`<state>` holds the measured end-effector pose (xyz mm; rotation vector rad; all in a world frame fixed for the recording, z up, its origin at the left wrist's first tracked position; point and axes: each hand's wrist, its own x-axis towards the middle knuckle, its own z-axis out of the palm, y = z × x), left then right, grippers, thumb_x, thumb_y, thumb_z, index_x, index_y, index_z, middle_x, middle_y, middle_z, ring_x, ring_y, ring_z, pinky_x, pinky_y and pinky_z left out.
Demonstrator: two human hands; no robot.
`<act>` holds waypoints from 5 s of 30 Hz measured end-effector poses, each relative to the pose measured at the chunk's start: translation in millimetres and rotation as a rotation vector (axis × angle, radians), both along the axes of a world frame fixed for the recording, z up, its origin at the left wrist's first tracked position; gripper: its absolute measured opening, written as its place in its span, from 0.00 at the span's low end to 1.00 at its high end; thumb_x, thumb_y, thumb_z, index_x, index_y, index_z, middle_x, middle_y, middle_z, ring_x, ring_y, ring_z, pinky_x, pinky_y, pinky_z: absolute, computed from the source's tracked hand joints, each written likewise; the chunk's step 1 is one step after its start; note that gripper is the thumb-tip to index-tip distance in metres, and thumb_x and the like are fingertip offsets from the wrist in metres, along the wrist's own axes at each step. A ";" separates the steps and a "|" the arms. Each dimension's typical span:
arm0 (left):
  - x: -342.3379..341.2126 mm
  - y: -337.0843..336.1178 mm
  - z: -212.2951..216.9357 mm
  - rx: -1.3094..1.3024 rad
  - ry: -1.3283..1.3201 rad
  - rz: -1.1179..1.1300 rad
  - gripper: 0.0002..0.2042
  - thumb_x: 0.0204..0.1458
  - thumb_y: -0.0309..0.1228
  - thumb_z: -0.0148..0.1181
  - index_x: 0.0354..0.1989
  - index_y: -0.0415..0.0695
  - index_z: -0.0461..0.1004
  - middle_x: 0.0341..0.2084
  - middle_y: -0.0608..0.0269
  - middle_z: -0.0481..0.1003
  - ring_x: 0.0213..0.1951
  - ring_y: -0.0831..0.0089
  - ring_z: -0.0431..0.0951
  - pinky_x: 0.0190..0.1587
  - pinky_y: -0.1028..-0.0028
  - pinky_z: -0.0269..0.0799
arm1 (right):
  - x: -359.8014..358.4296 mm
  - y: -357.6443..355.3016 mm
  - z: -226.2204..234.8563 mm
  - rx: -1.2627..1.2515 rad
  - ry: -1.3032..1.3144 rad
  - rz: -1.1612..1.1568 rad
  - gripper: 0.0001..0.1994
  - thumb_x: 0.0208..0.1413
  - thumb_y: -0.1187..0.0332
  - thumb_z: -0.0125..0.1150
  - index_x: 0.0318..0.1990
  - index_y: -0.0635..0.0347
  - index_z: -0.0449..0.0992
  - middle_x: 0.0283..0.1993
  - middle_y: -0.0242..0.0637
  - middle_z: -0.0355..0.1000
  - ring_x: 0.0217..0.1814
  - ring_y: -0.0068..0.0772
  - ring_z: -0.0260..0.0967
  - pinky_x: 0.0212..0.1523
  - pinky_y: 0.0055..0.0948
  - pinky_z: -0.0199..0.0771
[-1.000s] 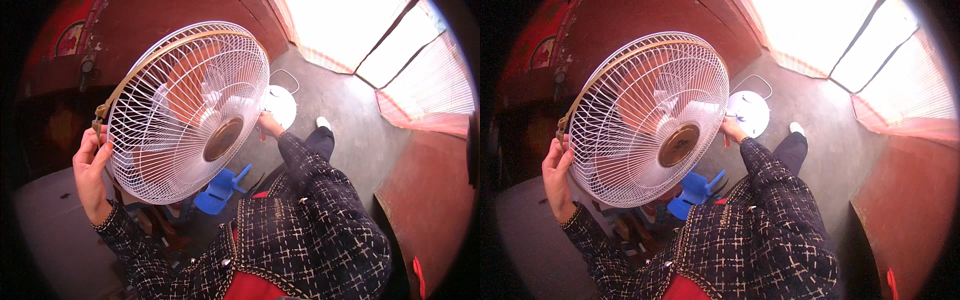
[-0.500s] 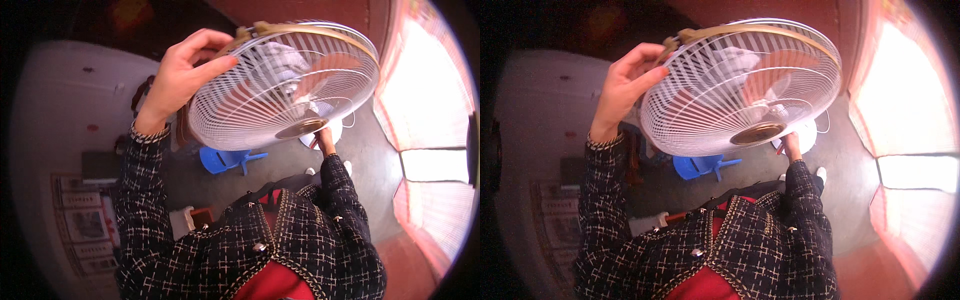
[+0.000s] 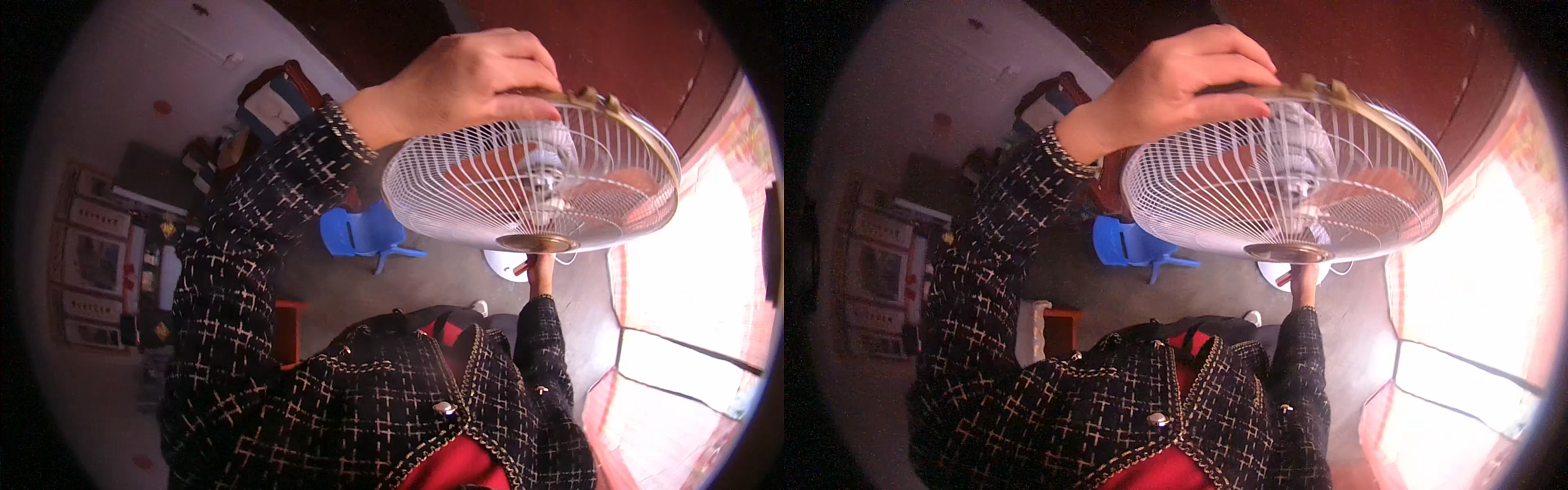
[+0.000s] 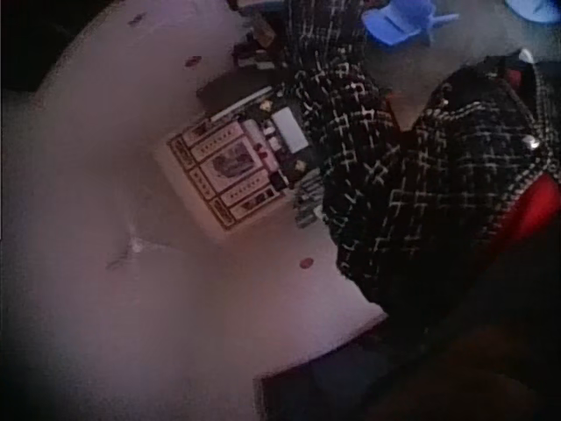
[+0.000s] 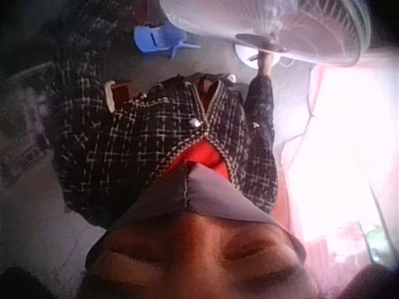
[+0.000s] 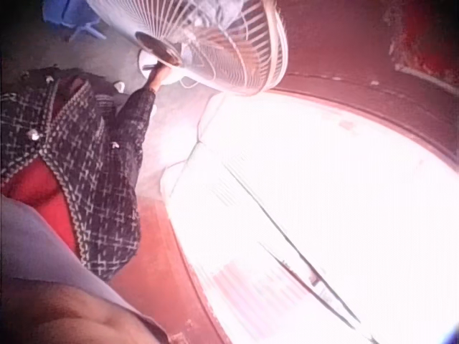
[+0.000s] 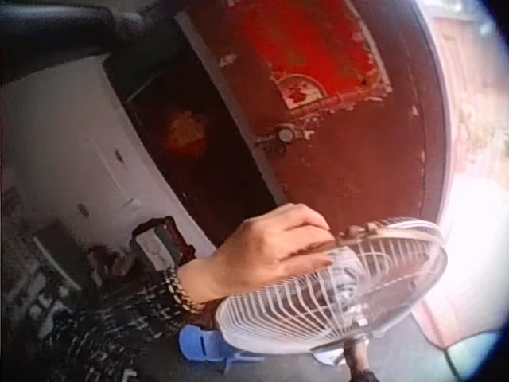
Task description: The person assembles a white pedestal fan by attaching the front wire cage to the fan head. They use a thin metal rod to align and secure the cage onto the fan blades and motor housing, rotating the unit to ensure proper fit.
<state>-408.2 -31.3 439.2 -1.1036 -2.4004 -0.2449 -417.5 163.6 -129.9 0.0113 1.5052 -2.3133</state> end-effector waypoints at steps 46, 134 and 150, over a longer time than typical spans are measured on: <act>152.3 -48.7 -166.0 1.627 -0.651 0.371 0.19 0.61 0.27 0.52 0.60 0.36 0.65 0.57 0.64 0.69 0.56 0.80 0.68 0.59 0.80 0.60 | -1.8 26.5 16.7 -0.320 -0.233 0.006 0.24 0.62 0.50 0.53 0.60 0.52 0.63 0.53 0.34 0.68 0.50 0.33 0.68 0.49 0.37 0.73; -0.4 101.0 37.4 0.141 -0.592 0.381 0.05 0.50 0.25 0.57 0.32 0.36 0.71 0.29 0.68 0.66 0.28 0.81 0.65 0.33 0.80 0.63 | 28.8 9.4 77.5 -0.170 -0.098 -0.078 0.14 0.60 0.71 0.53 0.52 0.63 0.72 0.47 0.37 0.74 0.45 0.32 0.74 0.46 0.31 0.77; -21.8 73.5 26.3 0.252 -0.794 0.350 0.02 0.48 0.20 0.54 0.27 0.37 0.68 0.31 0.70 0.64 0.34 0.83 0.66 0.38 0.81 0.65 | 19.8 -7.9 37.5 -0.296 -0.250 -0.017 0.13 0.56 0.76 0.54 0.49 0.62 0.74 0.44 0.33 0.74 0.42 0.25 0.71 0.40 0.26 0.73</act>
